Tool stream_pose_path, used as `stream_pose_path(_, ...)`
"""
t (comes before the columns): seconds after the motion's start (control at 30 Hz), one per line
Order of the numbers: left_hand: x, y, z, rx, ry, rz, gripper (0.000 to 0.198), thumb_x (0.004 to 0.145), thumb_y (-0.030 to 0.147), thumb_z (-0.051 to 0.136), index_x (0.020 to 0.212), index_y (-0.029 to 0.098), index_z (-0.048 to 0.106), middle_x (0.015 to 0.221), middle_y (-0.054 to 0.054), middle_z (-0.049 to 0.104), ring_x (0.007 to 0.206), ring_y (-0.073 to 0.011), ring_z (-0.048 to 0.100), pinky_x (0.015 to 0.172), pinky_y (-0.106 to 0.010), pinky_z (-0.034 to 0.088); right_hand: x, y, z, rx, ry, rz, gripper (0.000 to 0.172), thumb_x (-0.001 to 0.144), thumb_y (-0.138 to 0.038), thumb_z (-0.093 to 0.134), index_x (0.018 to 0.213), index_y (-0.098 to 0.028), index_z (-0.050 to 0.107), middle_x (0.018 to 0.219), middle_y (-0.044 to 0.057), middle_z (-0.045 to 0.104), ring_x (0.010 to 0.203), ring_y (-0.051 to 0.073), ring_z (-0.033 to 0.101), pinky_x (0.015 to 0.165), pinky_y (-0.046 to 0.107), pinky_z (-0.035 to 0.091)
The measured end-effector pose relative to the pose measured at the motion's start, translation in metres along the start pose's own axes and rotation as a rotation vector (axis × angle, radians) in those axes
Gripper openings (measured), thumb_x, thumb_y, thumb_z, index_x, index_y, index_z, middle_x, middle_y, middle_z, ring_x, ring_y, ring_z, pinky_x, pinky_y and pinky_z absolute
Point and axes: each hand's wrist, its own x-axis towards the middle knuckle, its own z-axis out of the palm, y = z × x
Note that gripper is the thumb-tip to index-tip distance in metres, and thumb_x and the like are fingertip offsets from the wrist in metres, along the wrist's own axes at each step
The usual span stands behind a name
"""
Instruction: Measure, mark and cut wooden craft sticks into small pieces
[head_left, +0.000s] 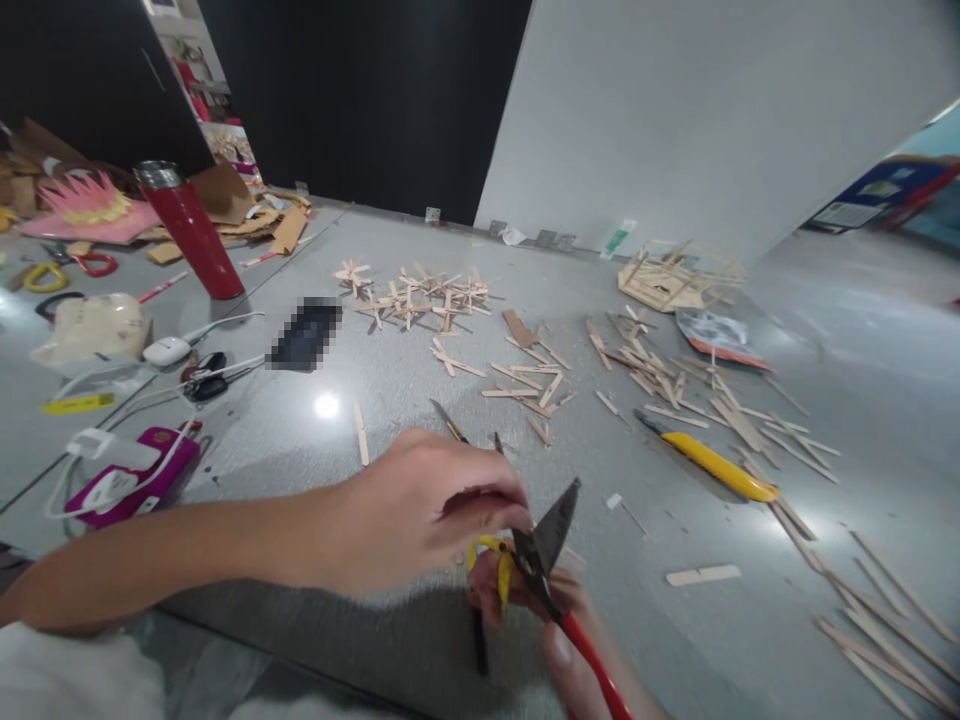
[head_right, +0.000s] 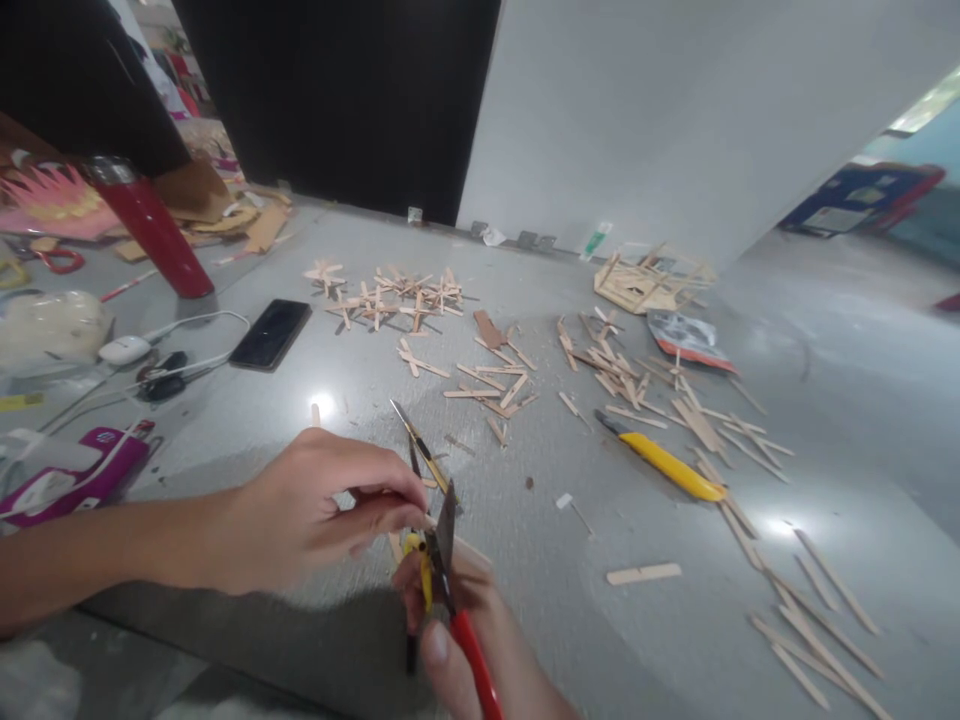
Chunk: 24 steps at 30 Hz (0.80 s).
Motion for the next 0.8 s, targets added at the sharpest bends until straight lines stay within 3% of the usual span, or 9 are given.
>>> stream_pose_path(0.13, 0.002, 0.001, -0.002, -0.28, -0.082, -0.157, 0.017, 0.102, 0.027, 0.059, 0.094, 0.016, 0.068, 0.063, 0.003, 0.059, 0.054, -0.0088, 0.055, 0.054, -0.018, 0.046, 0.004, 0.023, 0.003, 0.068, 0.024, -0.002, 0.059, 0.092, -0.079, 0.049, 0.093, -0.024, 0.069, 0.073, 0.006, 0.058, 0.066, 0.024, 0.057, 0.066, 0.039, 0.054)
stream_pose_path(0.33, 0.006, -0.004, 0.004, -0.637, -0.035, -0.263, 0.014, 0.097, 0.024, 0.067, 0.088, 0.015, 0.062, 0.07, 0.001, 0.066, 0.057, -0.0098, 0.064, 0.053, -0.019, 0.053, 0.005, 0.049, 0.008, 0.094, 0.036, -0.027, 0.063, 0.089, -0.084, 0.051, 0.091, -0.022, 0.066, 0.067, 0.002, 0.051, 0.061, 0.019, 0.049, 0.059, 0.034, 0.047)
stream_pose_path(0.53, 0.006, -0.001, 0.005, -0.525, 0.025, -0.263, 0.019, 0.098, 0.026, 0.065, 0.083, 0.014, 0.065, 0.066, 0.001, 0.066, 0.054, -0.0099, 0.067, 0.05, -0.017, 0.053, -0.001, 0.058, 0.015, 0.105, 0.098, -0.093, 0.064, 0.094, -0.08, 0.046, 0.101, -0.021, 0.068, 0.073, 0.003, 0.054, 0.065, 0.018, 0.047, 0.057, 0.03, 0.044)
stream_pose_path(0.8, 0.004, 0.008, 0.005, -0.407, 0.033, -0.312, 0.021, 0.099, 0.019, 0.06, 0.079, 0.014, 0.061, 0.055, 0.003, 0.062, 0.045, -0.0087, 0.062, 0.047, -0.015, 0.05, -0.006, 0.036, 0.016, 0.048, 0.067, -0.017, 0.065, 0.094, -0.082, 0.046, 0.106, -0.022, 0.067, 0.08, 0.004, 0.055, 0.068, 0.018, 0.046, 0.064, 0.032, 0.047)
